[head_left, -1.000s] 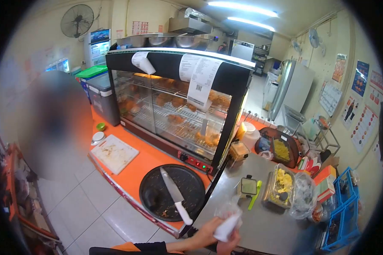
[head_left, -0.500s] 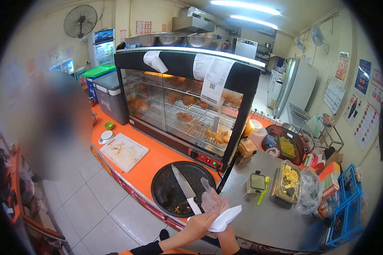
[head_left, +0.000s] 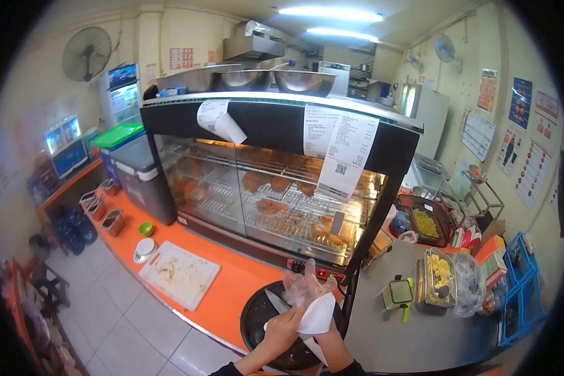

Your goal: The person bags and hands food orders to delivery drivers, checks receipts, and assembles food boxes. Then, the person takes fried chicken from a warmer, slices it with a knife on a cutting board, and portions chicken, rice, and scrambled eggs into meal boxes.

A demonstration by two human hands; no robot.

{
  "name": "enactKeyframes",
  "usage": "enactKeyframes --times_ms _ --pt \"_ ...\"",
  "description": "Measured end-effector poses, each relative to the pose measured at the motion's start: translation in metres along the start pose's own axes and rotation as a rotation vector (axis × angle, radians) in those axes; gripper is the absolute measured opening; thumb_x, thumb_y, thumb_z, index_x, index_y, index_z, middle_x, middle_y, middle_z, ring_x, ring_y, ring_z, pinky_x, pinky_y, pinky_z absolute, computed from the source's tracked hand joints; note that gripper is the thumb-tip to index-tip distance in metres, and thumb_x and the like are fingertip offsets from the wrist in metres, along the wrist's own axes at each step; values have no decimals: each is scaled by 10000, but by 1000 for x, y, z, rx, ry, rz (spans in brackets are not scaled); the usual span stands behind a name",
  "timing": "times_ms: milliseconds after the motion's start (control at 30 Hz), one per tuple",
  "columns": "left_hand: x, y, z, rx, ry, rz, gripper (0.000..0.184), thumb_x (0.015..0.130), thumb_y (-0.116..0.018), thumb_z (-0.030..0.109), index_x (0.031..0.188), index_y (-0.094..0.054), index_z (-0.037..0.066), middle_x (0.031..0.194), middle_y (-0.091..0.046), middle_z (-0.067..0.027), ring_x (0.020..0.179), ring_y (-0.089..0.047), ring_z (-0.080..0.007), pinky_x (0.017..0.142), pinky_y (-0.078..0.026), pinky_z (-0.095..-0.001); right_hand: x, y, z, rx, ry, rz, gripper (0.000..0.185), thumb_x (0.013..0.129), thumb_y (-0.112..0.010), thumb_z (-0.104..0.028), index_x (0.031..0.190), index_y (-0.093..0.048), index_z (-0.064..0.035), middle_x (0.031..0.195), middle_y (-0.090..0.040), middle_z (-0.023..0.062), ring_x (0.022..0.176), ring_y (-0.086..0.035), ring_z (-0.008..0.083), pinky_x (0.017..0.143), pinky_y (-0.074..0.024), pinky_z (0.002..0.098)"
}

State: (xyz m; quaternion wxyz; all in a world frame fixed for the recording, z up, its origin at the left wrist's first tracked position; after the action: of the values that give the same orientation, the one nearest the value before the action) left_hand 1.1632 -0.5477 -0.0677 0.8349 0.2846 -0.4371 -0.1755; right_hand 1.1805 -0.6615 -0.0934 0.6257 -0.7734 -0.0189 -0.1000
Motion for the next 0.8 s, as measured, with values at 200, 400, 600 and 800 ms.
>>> enactKeyframes --times_ms 200,400,600,800 --pt "16 -10 -36 -105 -94 -103 455 605 -609 21 1049 -516 51 709 -563 -101 622 -601 -251 527 -481 -340 19 4 2 -109 7 314 633 801 -499 -566 1255 -383 -139 1087 -500 78 1050 -456 247 919 -367 400" --pt "36 -16 -36 -127 -29 -155 416 636 -614 50 1030 -481 52 738 -580 -118 643 -611 -265 523 -485 -359 30 4 -11 -820 112 338 267 892 -397 -439 1031 -429 -213 1126 -498 84 861 -512 227 752 -443 395" --pt "38 -31 -35 -81 58 -170 432 650 -609 54 1048 -441 63 803 -592 -130 676 -614 -293 519 -487 -376 27 7 -17 -644 135 106 230 926 -343 -396 1007 -428 -198 1125 -504 112 854 -508 253 680 -448 386" --pt "23 -33 -34 -249 105 -191 463 693 -599 65 1129 -444 68 816 -603 -135 689 -610 -317 554 -486 -402 7 127 -26 -151 265 119 497 822 -439 -555 1037 -537 -118 1007 -560 99 877 -552 242 753 -470 406"
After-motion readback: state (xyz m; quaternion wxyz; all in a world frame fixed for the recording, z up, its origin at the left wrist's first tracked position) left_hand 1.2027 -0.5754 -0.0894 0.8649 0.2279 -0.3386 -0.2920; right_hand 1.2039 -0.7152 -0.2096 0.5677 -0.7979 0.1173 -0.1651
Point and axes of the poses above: each hand's wrist, its own x-axis towards the middle knuckle, its own y-axis out of the back of the hand, z = x × y, the point moved 2 cm from there along x, towards the middle knuckle
